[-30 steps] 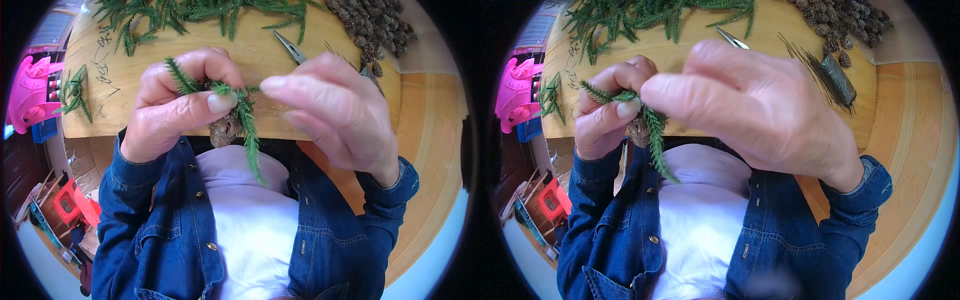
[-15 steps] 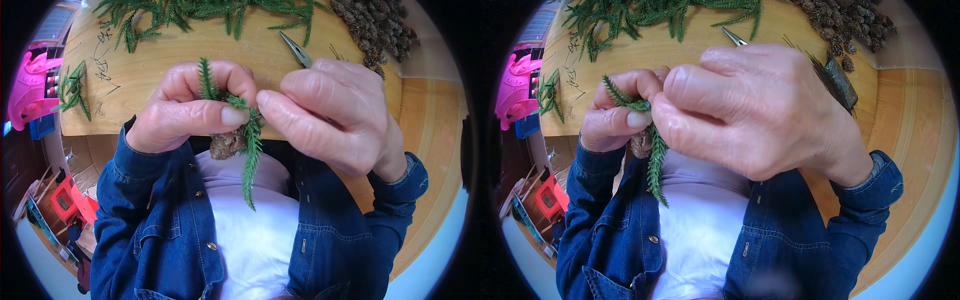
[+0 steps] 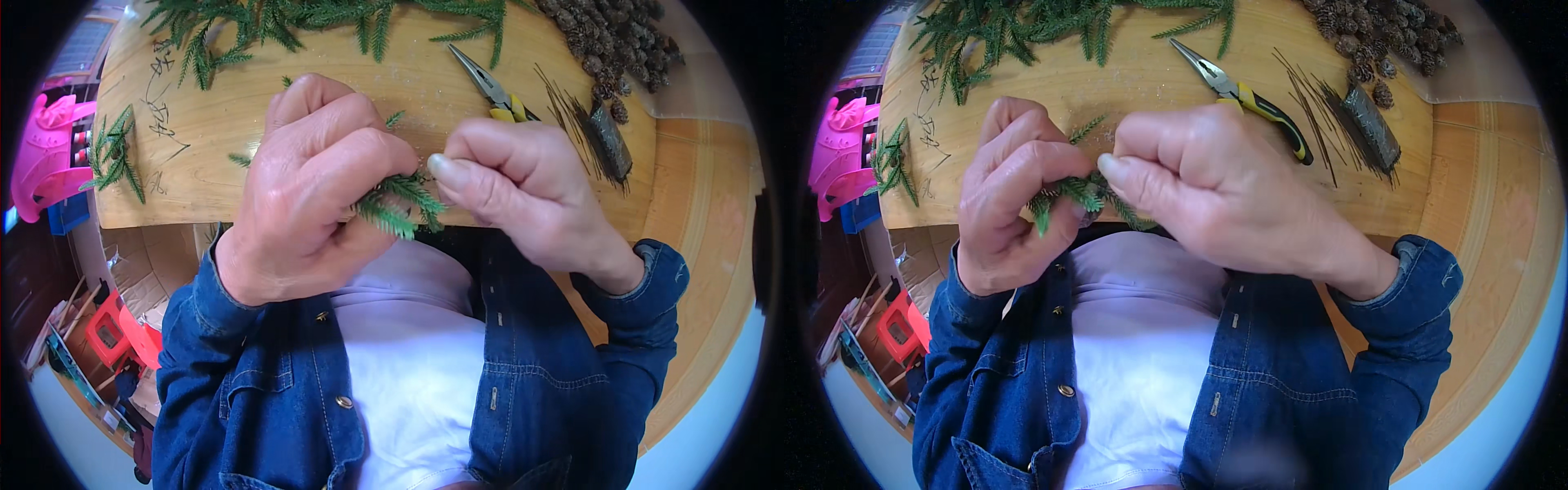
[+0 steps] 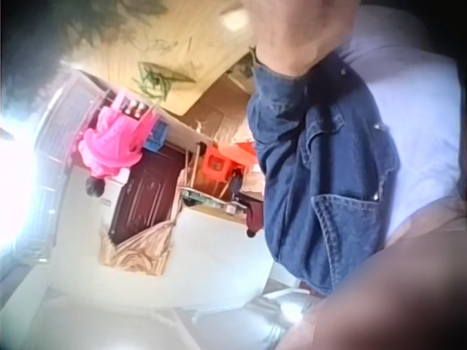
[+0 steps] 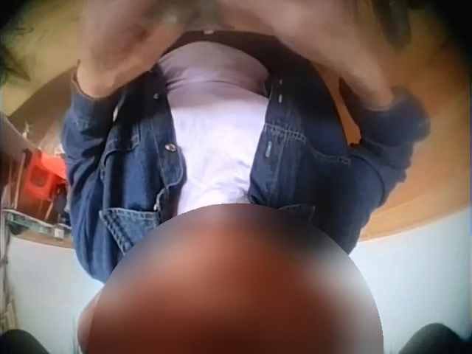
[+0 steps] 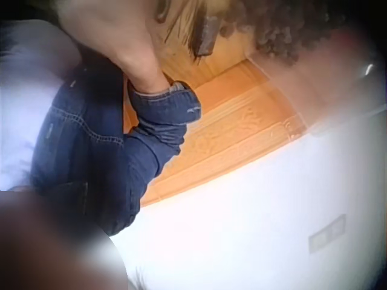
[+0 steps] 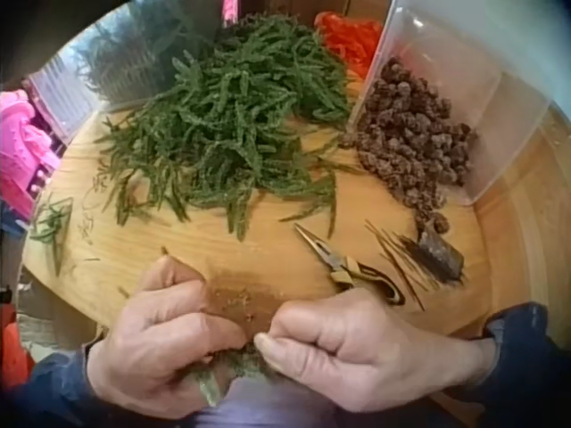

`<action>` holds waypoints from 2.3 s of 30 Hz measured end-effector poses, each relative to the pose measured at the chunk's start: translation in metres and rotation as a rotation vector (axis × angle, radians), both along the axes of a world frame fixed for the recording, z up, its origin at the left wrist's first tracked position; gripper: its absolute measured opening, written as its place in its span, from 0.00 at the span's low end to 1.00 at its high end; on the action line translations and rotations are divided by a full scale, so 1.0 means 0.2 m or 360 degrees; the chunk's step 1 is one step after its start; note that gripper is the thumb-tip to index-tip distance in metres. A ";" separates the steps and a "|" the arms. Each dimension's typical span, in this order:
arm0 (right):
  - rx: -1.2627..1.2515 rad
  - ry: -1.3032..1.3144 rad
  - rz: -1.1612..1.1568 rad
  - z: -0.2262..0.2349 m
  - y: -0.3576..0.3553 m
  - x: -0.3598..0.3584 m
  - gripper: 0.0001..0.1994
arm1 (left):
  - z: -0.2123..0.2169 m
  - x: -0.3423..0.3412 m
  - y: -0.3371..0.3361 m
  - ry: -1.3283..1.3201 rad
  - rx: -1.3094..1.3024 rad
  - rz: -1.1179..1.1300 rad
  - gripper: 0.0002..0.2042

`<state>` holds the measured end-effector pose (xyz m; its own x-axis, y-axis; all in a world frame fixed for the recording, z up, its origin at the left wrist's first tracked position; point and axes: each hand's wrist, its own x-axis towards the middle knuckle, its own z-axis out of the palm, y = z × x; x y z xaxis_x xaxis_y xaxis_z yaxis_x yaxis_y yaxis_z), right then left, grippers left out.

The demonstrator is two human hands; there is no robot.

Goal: Assembling decorative items using pine cones, evergreen branches, and wire.

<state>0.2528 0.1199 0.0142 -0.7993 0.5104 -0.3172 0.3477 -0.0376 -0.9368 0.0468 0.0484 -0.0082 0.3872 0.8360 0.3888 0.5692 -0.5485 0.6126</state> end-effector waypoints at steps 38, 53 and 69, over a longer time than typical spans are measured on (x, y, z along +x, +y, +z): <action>0.1375 0.0252 0.0195 -0.04 0.00 0.08 0.06 | 0.03 0.09 0.04 -0.0194 -0.0207 -0.0047 0.10; 0.1810 -0.0575 -0.0121 -0.13 0.06 0.31 0.14 | -0.01 0.09 -0.04 -0.1553 -0.1048 0.0488 0.10; 0.1721 -0.0768 0.0017 -0.10 0.04 0.30 0.15 | -0.06 0.08 -0.08 -0.1717 -0.1126 0.0432 0.10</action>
<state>0.3128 0.1288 -0.0061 -0.7212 0.6927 0.0053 0.6694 0.6989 -0.2520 0.0620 0.0324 -0.0208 -0.0511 0.9865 -0.1557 -0.3424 0.1291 0.9306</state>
